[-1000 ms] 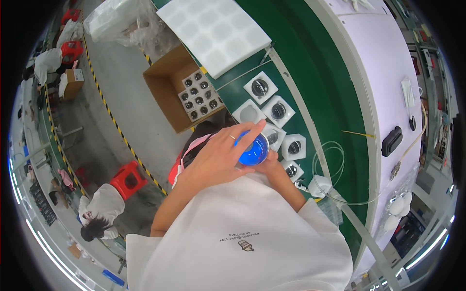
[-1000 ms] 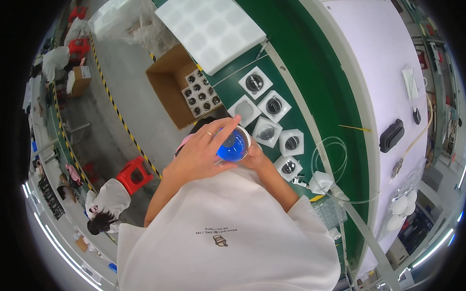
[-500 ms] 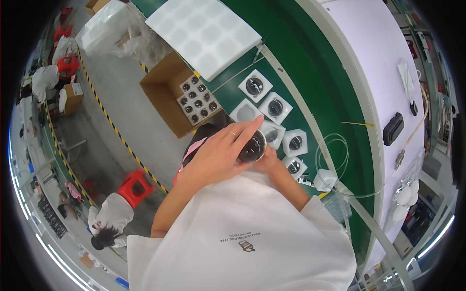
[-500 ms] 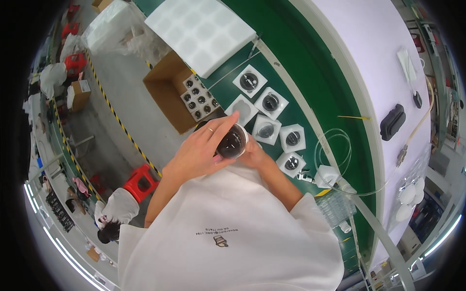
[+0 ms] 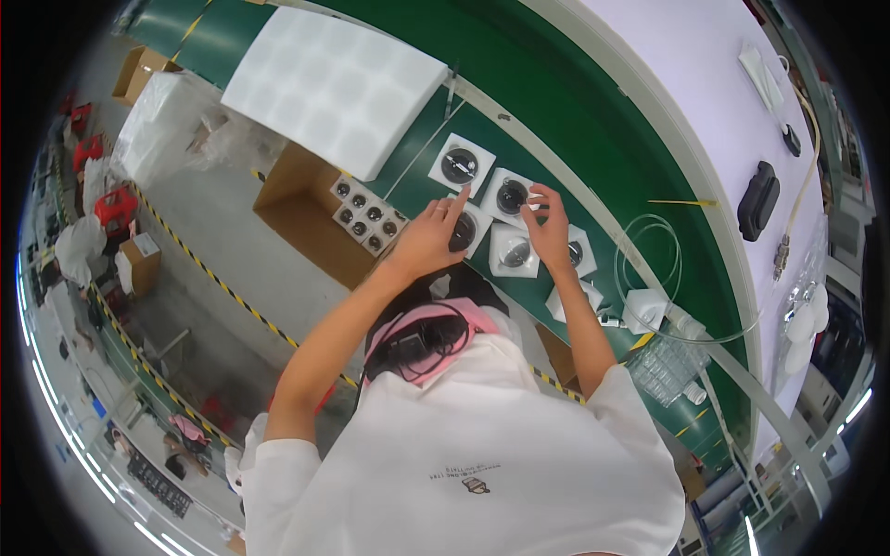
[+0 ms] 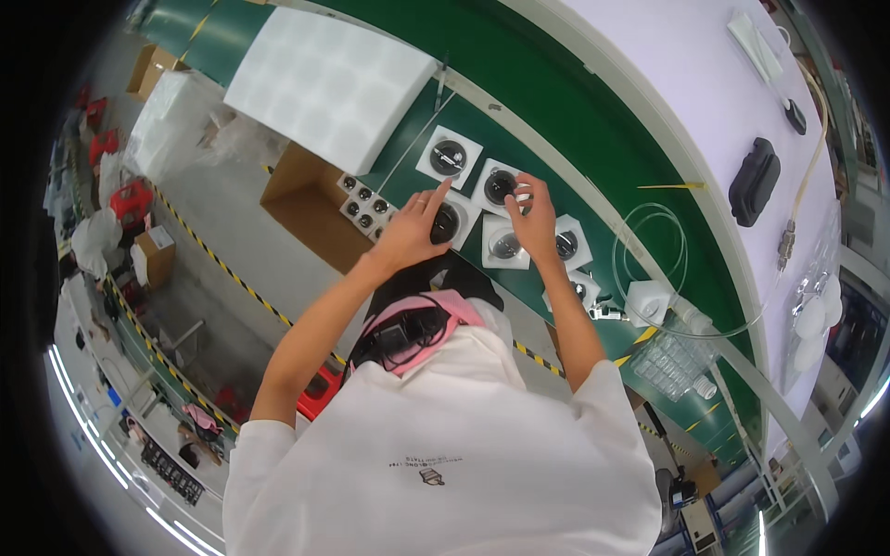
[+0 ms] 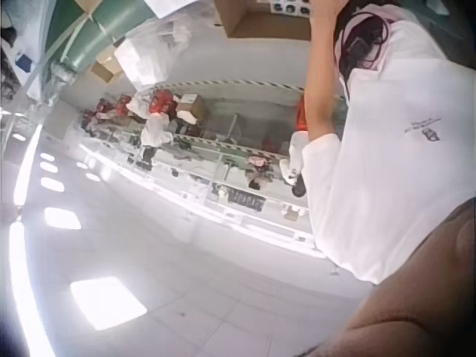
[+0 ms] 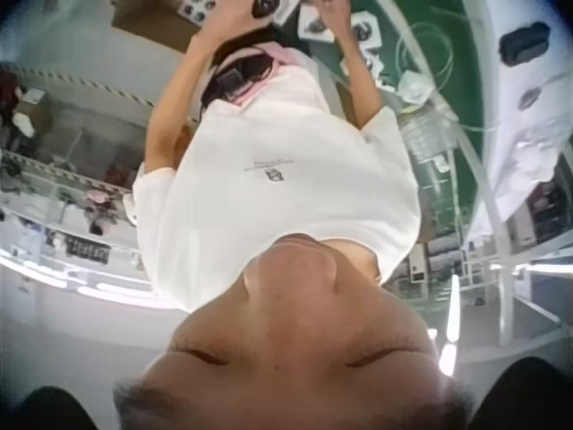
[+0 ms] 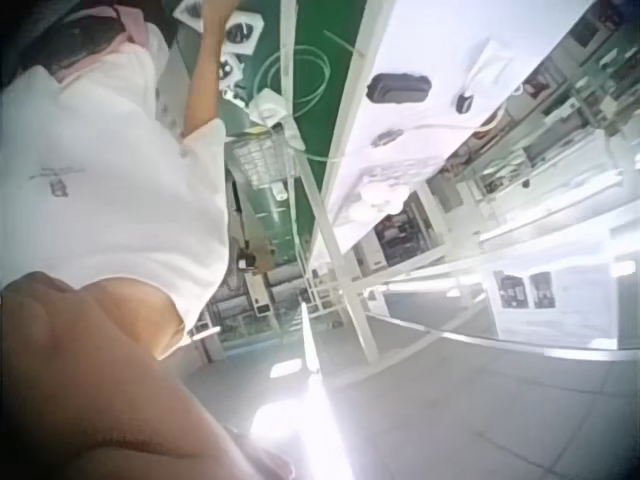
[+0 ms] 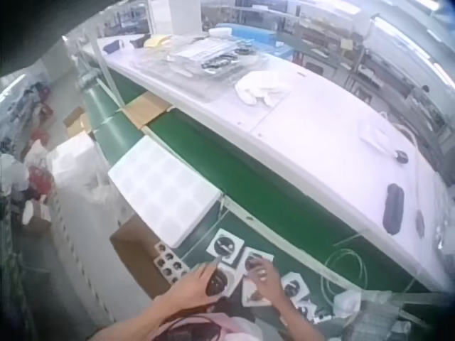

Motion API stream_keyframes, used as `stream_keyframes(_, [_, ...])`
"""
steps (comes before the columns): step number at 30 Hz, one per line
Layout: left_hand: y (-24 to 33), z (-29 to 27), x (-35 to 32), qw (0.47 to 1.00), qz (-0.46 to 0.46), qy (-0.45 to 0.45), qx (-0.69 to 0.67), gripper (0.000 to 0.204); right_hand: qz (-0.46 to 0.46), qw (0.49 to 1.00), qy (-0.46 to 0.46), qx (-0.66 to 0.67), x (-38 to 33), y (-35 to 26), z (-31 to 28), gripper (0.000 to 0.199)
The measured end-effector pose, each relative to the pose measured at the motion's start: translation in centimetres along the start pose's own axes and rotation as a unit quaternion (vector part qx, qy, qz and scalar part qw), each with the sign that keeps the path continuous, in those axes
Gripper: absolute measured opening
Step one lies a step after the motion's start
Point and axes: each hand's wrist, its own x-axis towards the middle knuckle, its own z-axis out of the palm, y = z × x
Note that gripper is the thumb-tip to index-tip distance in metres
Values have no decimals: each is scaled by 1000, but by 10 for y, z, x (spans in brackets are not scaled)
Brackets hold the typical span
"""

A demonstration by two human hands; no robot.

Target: Testing and inspecting spherical electronic devices at a quality control station by placing them in a test fixture and wiping them with a cloth.

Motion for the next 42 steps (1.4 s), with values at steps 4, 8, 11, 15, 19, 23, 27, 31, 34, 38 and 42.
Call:
stream_keyframes(4, [-23,54,5,997,-30,23,70,110,-1,999,21,-34,-3,25,-3,40])
stream_keyframes(8, [-30,83,7,984,2,123,127,104,-10,995,31,-99,-7,31,2,43])
stream_keyframes(11, [-34,90,5,983,-18,124,133,102,-35,986,35,-160,-3,31,8,52])
stream_keyframes(15, [-33,103,4,977,-36,145,152,104,-106,956,18,-274,8,30,12,80])
stream_keyframes(19, [-38,115,6,977,-64,141,148,108,-132,939,-80,-309,23,30,13,99])
stream_keyframes(23, [-36,119,8,973,-88,140,163,80,-74,909,-206,-355,40,25,16,116])
stream_keyframes(27, [-31,107,-1,960,-109,106,236,77,-84,846,-264,-456,41,15,23,126])
stream_keyframes(31, [-47,91,-26,977,-85,130,147,89,-76,853,-232,-462,39,18,33,131])
stream_keyframes(34, [-46,95,-20,975,-38,147,164,96,-76,874,-191,-441,36,25,43,126])
stream_keyframes(38, [-31,106,-8,964,-24,174,200,67,-85,877,-187,-434,36,27,42,120])
stream_keyframes(42, [-28,105,-20,983,-37,168,69,72,-83,891,-156,-417,46,26,28,112])
